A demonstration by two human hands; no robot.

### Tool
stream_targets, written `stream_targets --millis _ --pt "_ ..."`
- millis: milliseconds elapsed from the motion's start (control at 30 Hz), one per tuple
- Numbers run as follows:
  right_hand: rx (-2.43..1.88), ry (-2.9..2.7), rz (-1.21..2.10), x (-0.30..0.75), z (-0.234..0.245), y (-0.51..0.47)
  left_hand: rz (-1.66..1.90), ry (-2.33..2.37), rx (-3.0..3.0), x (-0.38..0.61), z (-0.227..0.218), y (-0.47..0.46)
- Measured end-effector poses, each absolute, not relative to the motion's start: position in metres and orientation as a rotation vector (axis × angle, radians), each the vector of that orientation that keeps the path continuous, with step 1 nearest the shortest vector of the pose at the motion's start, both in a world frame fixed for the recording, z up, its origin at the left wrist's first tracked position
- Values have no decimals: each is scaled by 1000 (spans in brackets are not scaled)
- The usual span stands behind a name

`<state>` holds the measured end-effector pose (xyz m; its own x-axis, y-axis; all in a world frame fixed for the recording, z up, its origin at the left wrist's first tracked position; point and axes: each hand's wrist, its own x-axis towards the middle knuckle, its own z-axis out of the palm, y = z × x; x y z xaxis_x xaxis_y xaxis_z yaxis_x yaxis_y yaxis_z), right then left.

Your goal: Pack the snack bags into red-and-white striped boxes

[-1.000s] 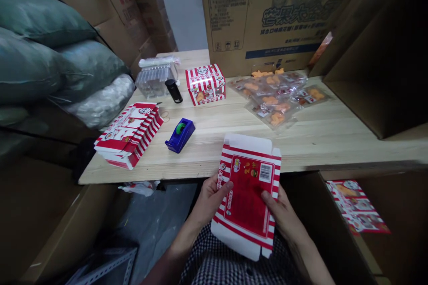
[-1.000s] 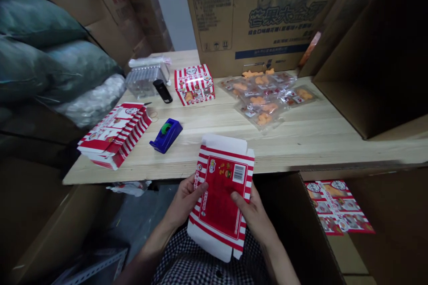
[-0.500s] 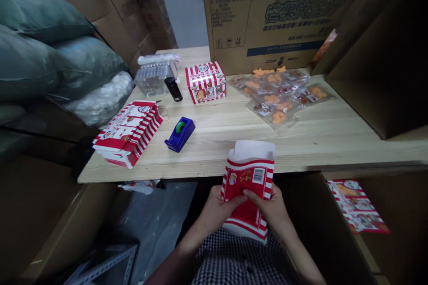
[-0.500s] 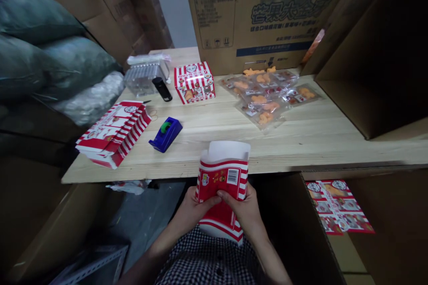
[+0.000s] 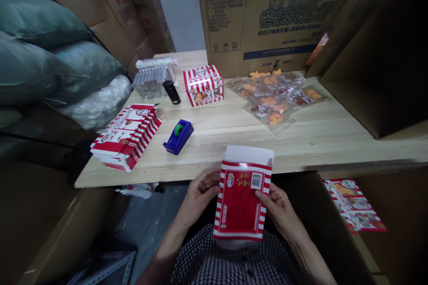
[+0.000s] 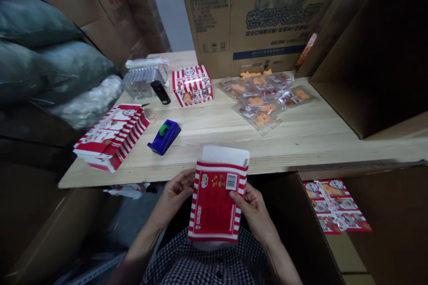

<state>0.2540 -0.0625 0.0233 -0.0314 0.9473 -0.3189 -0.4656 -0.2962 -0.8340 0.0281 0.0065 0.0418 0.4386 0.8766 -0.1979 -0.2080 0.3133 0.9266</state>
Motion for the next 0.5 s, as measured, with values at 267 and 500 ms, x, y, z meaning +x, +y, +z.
stream_targets --millis 267,500 --pt "-1022 -511 1795 251 19 -77 954 827 958 25 42 13" --pt "-965 -493 1865 251 -3 -79 787 1085 1056 32 29 15"
